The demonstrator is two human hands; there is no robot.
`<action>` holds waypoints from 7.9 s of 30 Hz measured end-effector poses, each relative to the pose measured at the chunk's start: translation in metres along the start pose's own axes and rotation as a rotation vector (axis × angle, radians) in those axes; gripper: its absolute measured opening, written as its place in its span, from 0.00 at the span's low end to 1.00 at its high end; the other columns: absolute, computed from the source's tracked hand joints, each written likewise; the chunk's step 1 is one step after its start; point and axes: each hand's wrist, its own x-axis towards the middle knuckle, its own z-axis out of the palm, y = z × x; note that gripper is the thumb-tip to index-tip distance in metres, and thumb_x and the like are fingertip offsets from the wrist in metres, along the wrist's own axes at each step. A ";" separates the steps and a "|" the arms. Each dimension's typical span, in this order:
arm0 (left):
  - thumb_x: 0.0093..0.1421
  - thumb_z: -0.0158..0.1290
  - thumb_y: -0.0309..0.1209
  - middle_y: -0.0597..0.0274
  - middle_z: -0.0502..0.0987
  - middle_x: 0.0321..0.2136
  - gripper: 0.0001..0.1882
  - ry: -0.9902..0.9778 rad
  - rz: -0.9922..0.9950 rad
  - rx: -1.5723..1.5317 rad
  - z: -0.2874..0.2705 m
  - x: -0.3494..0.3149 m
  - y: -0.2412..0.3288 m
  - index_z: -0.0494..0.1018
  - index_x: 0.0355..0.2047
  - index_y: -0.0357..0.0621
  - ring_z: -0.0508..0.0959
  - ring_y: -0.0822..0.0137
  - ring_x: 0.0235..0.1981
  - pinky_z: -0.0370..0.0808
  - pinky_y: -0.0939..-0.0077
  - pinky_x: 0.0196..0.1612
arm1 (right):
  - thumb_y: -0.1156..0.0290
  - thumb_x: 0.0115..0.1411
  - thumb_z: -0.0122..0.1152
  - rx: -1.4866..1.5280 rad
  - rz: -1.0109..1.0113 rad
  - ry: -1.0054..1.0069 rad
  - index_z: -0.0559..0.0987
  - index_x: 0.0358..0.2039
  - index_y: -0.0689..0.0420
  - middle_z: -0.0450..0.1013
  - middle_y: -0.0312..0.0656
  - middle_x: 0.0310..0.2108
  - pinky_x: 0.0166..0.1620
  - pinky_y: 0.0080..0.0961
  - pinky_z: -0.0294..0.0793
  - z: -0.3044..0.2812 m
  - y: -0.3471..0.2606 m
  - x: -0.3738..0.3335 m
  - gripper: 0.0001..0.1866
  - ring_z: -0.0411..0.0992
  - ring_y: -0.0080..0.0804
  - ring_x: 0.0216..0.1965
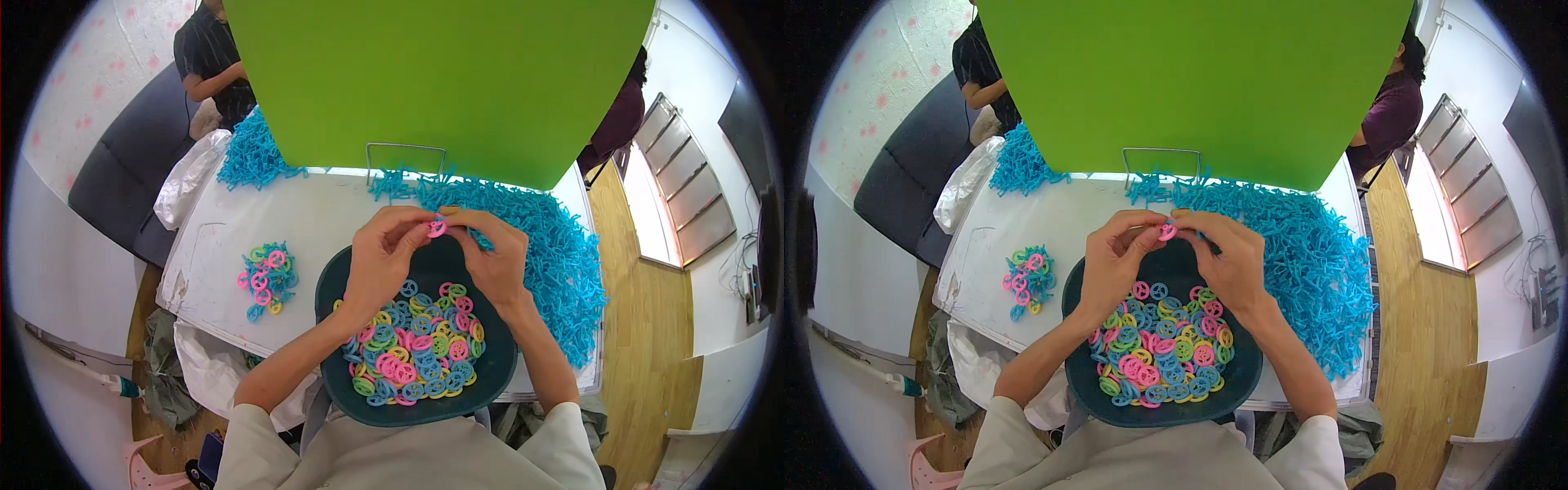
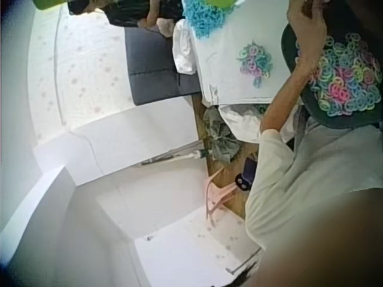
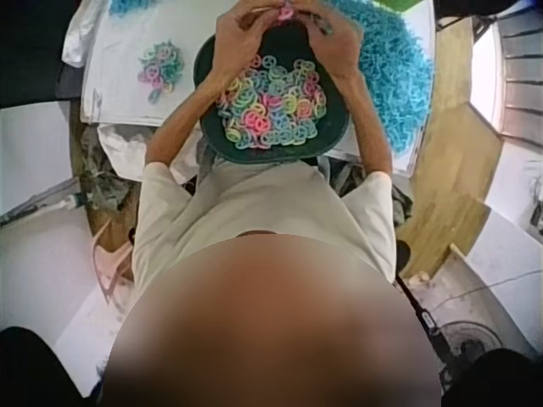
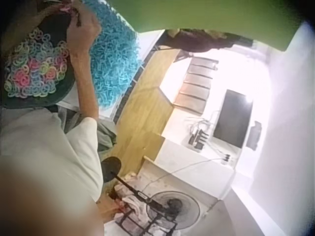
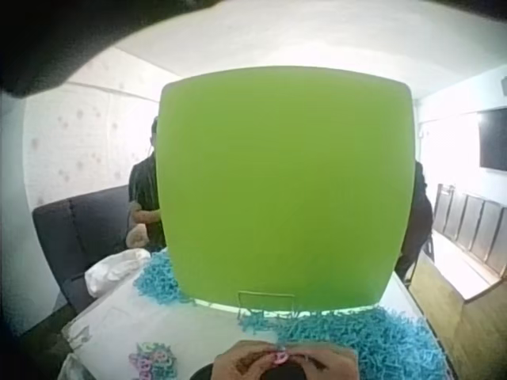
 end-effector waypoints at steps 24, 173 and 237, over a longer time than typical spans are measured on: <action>0.66 0.52 0.25 0.54 0.80 0.36 0.08 -0.046 -0.260 0.024 -0.012 0.008 0.001 0.74 0.41 0.31 0.81 0.70 0.36 0.81 0.77 0.42 | 0.82 0.53 0.62 0.003 0.147 -0.210 0.81 0.39 0.55 0.81 0.42 0.37 0.38 0.27 0.79 -0.004 0.005 -0.003 0.13 0.81 0.37 0.34; 0.58 0.53 0.23 0.50 0.77 0.38 0.09 -0.104 -0.211 1.522 -0.184 -0.024 0.052 0.77 0.39 0.40 0.77 0.54 0.38 0.74 0.67 0.40 | 0.82 0.55 0.59 -0.504 0.272 -0.495 0.80 0.43 0.55 0.76 0.46 0.45 0.58 0.38 0.68 -0.075 0.074 0.001 0.15 0.70 0.46 0.52; 0.63 0.55 0.24 0.60 0.78 0.31 0.07 -0.073 -0.188 0.269 -0.013 0.014 -0.008 0.70 0.39 0.36 0.76 0.76 0.29 0.75 0.81 0.28 | 0.80 0.58 0.65 0.362 0.582 -0.341 0.77 0.39 0.64 0.79 0.43 0.37 0.41 0.19 0.78 -0.006 0.002 -0.002 0.09 0.79 0.24 0.38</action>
